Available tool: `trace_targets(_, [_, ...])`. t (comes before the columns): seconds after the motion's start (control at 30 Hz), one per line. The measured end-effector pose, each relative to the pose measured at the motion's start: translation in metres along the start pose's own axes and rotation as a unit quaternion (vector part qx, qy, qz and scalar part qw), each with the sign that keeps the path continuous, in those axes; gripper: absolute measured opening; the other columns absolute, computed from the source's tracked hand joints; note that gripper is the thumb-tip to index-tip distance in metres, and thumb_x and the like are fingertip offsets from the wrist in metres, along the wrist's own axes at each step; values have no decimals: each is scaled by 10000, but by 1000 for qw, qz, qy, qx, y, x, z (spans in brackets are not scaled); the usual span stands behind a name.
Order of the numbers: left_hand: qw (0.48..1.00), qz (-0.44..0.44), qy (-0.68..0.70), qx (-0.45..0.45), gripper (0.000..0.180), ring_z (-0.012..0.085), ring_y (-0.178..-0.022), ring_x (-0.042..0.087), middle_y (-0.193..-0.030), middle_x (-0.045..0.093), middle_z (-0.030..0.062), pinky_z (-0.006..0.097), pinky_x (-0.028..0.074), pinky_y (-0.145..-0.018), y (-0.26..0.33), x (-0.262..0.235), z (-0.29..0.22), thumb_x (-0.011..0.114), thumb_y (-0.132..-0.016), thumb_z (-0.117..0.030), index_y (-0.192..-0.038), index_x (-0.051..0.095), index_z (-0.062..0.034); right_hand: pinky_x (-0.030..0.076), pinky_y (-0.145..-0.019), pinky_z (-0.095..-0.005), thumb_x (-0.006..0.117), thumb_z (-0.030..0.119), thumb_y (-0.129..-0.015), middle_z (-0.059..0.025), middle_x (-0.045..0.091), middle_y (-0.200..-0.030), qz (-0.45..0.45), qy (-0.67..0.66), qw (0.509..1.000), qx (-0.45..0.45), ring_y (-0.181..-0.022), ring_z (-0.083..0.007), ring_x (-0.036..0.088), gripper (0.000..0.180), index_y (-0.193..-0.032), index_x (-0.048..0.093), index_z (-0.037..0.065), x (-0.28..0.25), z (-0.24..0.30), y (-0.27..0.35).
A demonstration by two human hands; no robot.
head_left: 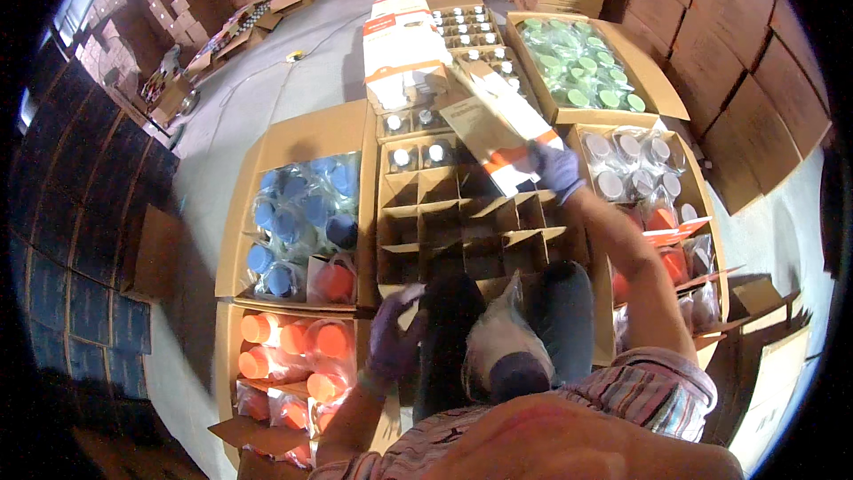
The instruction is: The person picks up plastic bottles from boxes, removes protective plastic coverings from some, and places them back into designated compartments within cardboard boxes.
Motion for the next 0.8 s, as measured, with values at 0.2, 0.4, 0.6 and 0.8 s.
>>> trace_targets(0.2, [943, -68, -262, 192, 1041, 404, -1268, 369, -1400, 346, 245, 465, 332, -1063, -85, 19, -71, 833, -625, -332, -1420, 270, 35, 529, -679, -263, 509, 227, -946, -82, 682, -860, -93, -551, 819, 132, -740, -162, 664, 298, -1077, 627, -13, -200, -41, 8])
trace_targets(0.4, [876, -52, 450, 163, 596, 261, -1156, 506, -1256, 529, 154, 379, 381, -1018, -132, -7, -90, 719, -795, -163, -1283, 448, 44, 524, -672, -258, 500, 227, -949, -96, 671, -882, -6, -641, 731, 232, -746, -154, 647, 331, -1143, 585, -27, -246, 9, 78])
trace_targets(0.6, [964, -130, 162, 166, 337, 138, -856, 601, -956, 659, 57, 281, 494, -765, -126, -32, -128, 782, -695, 26, -990, 622, -6, 404, -1012, -331, 709, 161, -758, -133, 482, -1360, 6, -165, 984, -63, -1221, -241, 482, 743, -1414, 367, 93, -296, 30, 82])
trace_targets(0.8, [966, -61, 217, 122, 315, 144, -811, 596, -914, 639, 53, 271, 492, -727, -128, -18, -135, 732, -767, -35, -1043, 582, -8, 385, -992, -299, 710, 179, -822, -106, 543, -1279, 381, -418, 815, -126, -1136, -150, 491, 684, -1398, 387, -2, -279, 143, 124])
Point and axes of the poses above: each hand's wrist, its own y-axis away from the middle knuckle, its own x-axis out of the palm, z = x × y, the point moved 10 cm from there along -y, towards the middle knuckle
